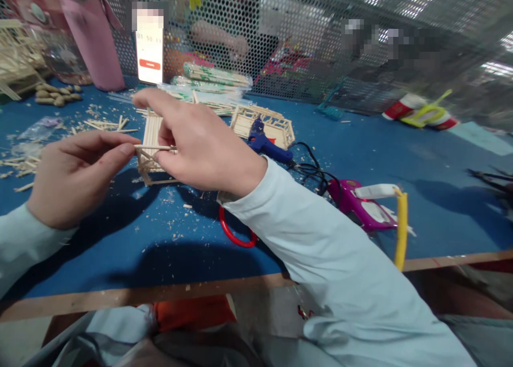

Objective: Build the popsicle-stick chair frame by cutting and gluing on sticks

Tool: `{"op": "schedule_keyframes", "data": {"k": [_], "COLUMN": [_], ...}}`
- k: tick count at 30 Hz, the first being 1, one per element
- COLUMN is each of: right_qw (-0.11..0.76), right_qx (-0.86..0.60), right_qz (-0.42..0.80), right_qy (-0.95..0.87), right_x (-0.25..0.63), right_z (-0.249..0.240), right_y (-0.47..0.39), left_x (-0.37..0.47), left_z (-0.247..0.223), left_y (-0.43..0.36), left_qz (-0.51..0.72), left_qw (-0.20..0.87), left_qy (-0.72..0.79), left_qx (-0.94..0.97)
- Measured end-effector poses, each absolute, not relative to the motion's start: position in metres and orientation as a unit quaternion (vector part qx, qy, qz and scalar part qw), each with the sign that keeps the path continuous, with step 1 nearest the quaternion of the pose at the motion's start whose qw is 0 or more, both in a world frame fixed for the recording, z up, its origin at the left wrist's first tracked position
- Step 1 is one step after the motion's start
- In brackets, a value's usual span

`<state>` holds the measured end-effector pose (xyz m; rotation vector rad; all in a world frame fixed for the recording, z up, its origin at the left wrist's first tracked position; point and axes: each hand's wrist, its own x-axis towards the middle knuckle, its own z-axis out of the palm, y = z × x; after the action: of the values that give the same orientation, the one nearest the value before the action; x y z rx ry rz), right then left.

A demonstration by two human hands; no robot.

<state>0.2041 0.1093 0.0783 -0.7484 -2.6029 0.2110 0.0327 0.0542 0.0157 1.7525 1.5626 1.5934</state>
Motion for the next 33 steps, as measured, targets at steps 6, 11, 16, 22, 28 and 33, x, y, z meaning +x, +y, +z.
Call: {"op": "schedule_keyframes", "data": {"k": [6, 11, 16, 22, 28, 33], "right_qw": [0.215, 0.211, 0.211, 0.214, 0.212, 0.216], "right_qx": [-0.271, -0.282, -0.286, -0.276, -0.287, -0.288], "right_qz": [0.073, 0.074, 0.075, 0.075, 0.078, 0.088], "right_qy": [-0.936, -0.933, -0.932, -0.934, -0.931, -0.929], "right_x": [0.205, 0.204, 0.203, 0.203, 0.203, 0.203], "right_z": [0.078, 0.079, 0.079, 0.078, 0.079, 0.079], "right_y": [0.108, 0.107, 0.107, 0.108, 0.106, 0.105], "left_x": [0.032, 0.033, 0.040, 0.044, 0.047, 0.048], "left_z": [0.017, 0.007, -0.002, 0.000, 0.003, 0.004], "left_y": [0.054, 0.060, 0.068, 0.070, 0.070, 0.071], "left_qz": [0.564, 0.601, 0.594, 0.595, 0.605, 0.618], "left_qw": [0.188, 0.276, 0.284, 0.281, 0.267, 0.268], "left_qy": [0.533, 0.438, 0.403, 0.417, 0.416, 0.404], "left_qx": [0.602, 0.609, 0.636, 0.627, 0.624, 0.619]}}
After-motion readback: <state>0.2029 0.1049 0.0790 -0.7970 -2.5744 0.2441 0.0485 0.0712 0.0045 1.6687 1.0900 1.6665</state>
